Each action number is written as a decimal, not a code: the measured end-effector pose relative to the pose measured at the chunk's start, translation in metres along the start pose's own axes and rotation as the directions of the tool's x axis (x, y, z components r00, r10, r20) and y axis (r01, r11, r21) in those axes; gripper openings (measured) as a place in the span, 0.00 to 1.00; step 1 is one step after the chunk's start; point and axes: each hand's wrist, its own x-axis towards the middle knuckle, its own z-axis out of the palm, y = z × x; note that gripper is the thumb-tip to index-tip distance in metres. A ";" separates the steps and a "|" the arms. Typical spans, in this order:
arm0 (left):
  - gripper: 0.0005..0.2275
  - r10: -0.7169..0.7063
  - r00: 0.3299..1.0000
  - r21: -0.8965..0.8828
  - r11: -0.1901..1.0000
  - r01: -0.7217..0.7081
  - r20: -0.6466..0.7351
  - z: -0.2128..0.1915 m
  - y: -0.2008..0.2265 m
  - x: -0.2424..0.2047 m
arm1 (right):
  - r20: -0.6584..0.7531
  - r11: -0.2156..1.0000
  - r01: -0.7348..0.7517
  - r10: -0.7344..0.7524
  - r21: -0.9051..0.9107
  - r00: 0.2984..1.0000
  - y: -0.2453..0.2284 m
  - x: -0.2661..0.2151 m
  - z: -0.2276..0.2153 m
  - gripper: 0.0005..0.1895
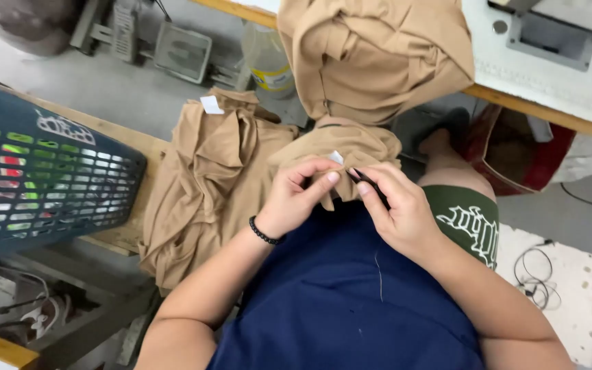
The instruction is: Trimming excess threads from tan-colored fabric pieces using hand snips at a sewing workstation.
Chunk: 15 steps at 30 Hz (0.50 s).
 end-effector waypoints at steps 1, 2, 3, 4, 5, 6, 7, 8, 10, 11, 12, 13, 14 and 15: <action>0.05 0.009 1.000 0.004 1.000 -0.009 0.002 0.000 0.000 0.000 | -0.005 1.000 0.008 -0.008 -0.001 1.000 -0.001 0.001 0.000 0.10; 0.05 0.011 1.000 0.007 1.000 -0.011 0.003 -0.001 -0.001 0.000 | -0.009 1.000 0.001 -0.001 -0.002 1.000 -0.002 0.001 0.000 0.10; 0.05 0.012 1.000 0.011 1.000 -0.012 0.005 -0.001 0.000 -0.001 | -0.014 1.000 -0.008 0.008 -0.001 1.000 -0.003 0.001 0.000 0.10; 0.05 0.020 1.000 0.017 1.000 -0.020 0.008 0.000 -0.003 -0.001 | -0.021 1.000 0.000 0.000 0.000 1.000 -0.003 0.001 -0.002 0.10; 0.05 0.027 1.000 0.017 0.999 -0.027 0.003 -0.001 -0.004 -0.002 | -0.021 1.000 0.005 -0.006 -0.017 1.000 -0.003 0.001 -0.002 0.10; 0.05 0.034 0.999 0.018 0.999 -0.034 -0.002 -0.002 -0.006 -0.004 | -0.021 0.999 0.011 -0.011 -0.034 1.000 -0.004 0.002 -0.001 0.10; 0.05 0.036 0.999 0.026 0.999 -0.036 -0.014 -0.003 -0.005 -0.004 | -0.015 1.000 0.020 -0.020 -0.025 1.000 -0.004 0.002 0.000 0.10; 0.06 0.045 0.999 0.031 0.999 -0.045 -0.011 -0.004 -0.006 -0.004 | -0.020 1.000 0.019 -0.019 -0.023 1.000 -0.004 0.003 0.002 0.10; 0.06 0.044 0.999 0.026 0.999 -0.043 -0.012 -0.005 -0.007 -0.006 | -0.017 1.000 0.008 -0.008 -0.025 1.000 -0.002 0.002 0.004 0.09; 0.06 0.038 0.999 0.016 0.999 -0.038 -0.005 -0.005 -0.008 -0.005 | -0.028 1.000 0.011 -0.012 -0.028 1.000 -0.001 0.002 0.005 0.09; 0.06 0.033 0.999 0.007 0.999 -0.033 0.002 -0.004 -0.008 -0.004 | -0.040 0.999 0.014 -0.015 -0.031 0.999 0.001 0.002 0.005 0.08; 0.06 0.032 0.999 -0.002 0.999 -0.032 0.014 -0.003 -0.006 -0.003 | -0.046 0.999 0.006 -0.008 -0.043 0.999 0.003 0.002 0.005 0.08; 0.06 0.015 1.000 -0.006 1.000 -0.015 0.018 -0.003 -0.004 -0.002 | -0.054 1.000 -0.003 0.002 -0.015 0.999 0.004 0.003 0.004 0.08; 0.06 -0.002 1.000 -0.006 1.000 0.002 0.019 -0.003 -0.002 -0.001 | -0.059 1.000 -0.009 0.010 0.016 0.998 0.005 0.003 0.005 0.07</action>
